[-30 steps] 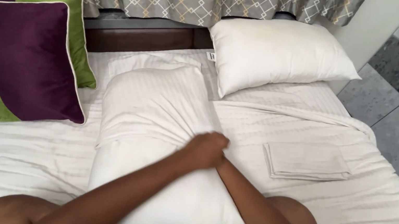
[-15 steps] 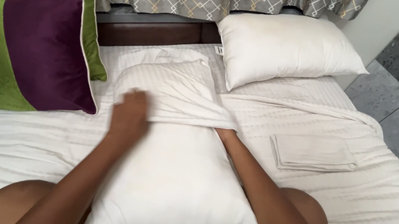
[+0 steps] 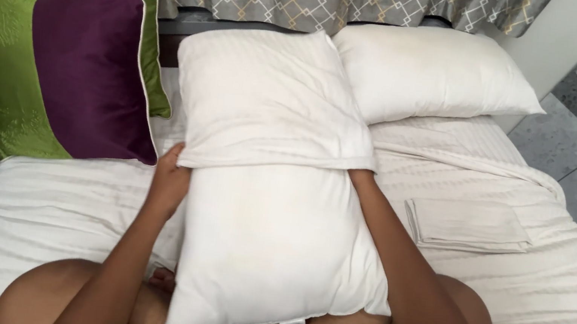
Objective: The person sits on a bed and puts white pillowcases onto two white pillows. They insert each pillow into a case, smooth the fabric, and adjust the corners before placing the finished pillows on the bed.
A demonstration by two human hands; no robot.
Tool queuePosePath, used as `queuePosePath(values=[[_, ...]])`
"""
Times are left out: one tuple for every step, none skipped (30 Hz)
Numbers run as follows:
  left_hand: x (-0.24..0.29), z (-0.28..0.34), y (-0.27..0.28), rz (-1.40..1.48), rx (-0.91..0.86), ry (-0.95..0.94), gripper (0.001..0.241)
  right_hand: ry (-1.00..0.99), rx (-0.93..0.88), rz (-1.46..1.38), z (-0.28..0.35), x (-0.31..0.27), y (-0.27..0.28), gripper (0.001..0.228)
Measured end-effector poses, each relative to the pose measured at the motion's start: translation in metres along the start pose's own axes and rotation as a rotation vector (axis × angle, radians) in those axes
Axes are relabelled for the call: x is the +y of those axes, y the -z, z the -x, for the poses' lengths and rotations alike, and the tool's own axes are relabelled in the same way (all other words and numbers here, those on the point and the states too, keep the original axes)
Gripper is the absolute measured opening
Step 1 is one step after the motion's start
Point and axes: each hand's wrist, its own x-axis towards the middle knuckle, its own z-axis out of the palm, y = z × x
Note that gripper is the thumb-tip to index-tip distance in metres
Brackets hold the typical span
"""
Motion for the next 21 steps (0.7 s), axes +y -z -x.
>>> queuePosePath(values=[[-0.015, -0.003, -0.005, 0.003, 0.003, 0.0, 0.046, 0.003, -0.002, 0.002, 0.014, -0.037, 0.008, 0.051], [-0.03, -0.006, -0.009, -0.076, 0.012, 0.071, 0.044, -0.105, -0.061, 0.03, 0.027, -0.073, 0.016, 0.056], [-0.044, -0.011, -0.014, -0.155, 0.019, 0.14, 0.041, -0.212, -0.117, 0.058, 0.04, -0.11, 0.023, 0.062], [-0.054, -0.011, -0.015, -0.153, 0.019, 0.137, 0.041, -0.21, -0.115, 0.06, 0.051, -0.13, 0.025, 0.062], [-0.064, -0.012, -0.016, -0.174, 0.029, 0.193, 0.041, -0.107, -0.152, 0.217, 0.063, -0.151, 0.027, 0.053], [-0.073, -0.012, -0.017, -0.195, 0.038, 0.248, 0.04, -0.002, -0.187, 0.374, 0.075, -0.171, 0.028, 0.047], [-0.069, -0.013, -0.016, -0.194, 0.035, 0.248, 0.04, -0.004, -0.185, 0.375, 0.089, -0.241, 0.03, 0.047], [-0.064, -0.013, -0.016, -0.155, 0.048, 0.229, 0.039, -0.043, -0.25, 0.339, 0.103, -0.302, 0.044, 0.05], [-0.061, -0.009, -0.017, -0.114, 0.062, 0.216, 0.039, -0.083, -0.32, 0.304, 0.118, -0.35, 0.076, 0.054], [-0.053, -0.007, -0.02, -0.11, 0.058, 0.222, 0.039, -0.088, -0.323, 0.308, 0.129, -0.375, 0.068, 0.054], [-0.044, -0.004, -0.022, -0.118, 0.074, 0.237, 0.037, 0.07, -0.398, 0.381, 0.138, -0.4, 0.06, 0.067], [-0.035, 0.0, -0.024, -0.125, 0.09, 0.252, 0.035, 0.23, -0.475, 0.452, 0.147, -0.426, 0.052, 0.083], [-0.037, -0.001, -0.023, -0.121, 0.093, 0.251, 0.035, 0.234, -0.476, 0.455, 0.149, -0.432, 0.034, 0.083], [-0.039, -0.002, -0.022, -0.125, 0.1, 0.232, 0.033, 0.34, -0.455, 0.547, 0.152, -0.438, 0.016, 0.095], [-0.042, -0.003, -0.02, -0.131, 0.105, 0.214, 0.032, 0.444, -0.434, 0.638, 0.155, -0.443, -0.003, 0.108], [-0.046, -0.003, -0.018, -0.129, 0.107, 0.214, 0.032, 0.446, -0.435, 0.639, 0.147, -0.457, -0.012, 0.108], [-0.05, -0.002, -0.017, -0.089, 0.089, 0.151, 0.031, 0.233, -0.539, 0.696, 0.139, -0.469, -0.019, 0.104], [-0.053, -0.002, -0.017, -0.048, 0.071, 0.089, 0.032, 0.016, -0.638, 0.748, 0.131, -0.482, -0.027, 0.101], [-0.053, -0.003, -0.018, -0.047, 0.067, 0.086, 0.032, 0.013, -0.635, 0.75, 0.119, -0.488, -0.031, 0.101], [-0.052, -0.003, -0.019, 0.013, 0.048, 0.062, 0.032, -0.008, -0.591, 0.742, 0.108, -0.494, -0.035, 0.091], [-0.051, -0.004, -0.019, 0.072, 0.029, 0.039, 0.033, -0.03, -0.549, 0.733, 0.096, -0.5, -0.038, 0.082]])
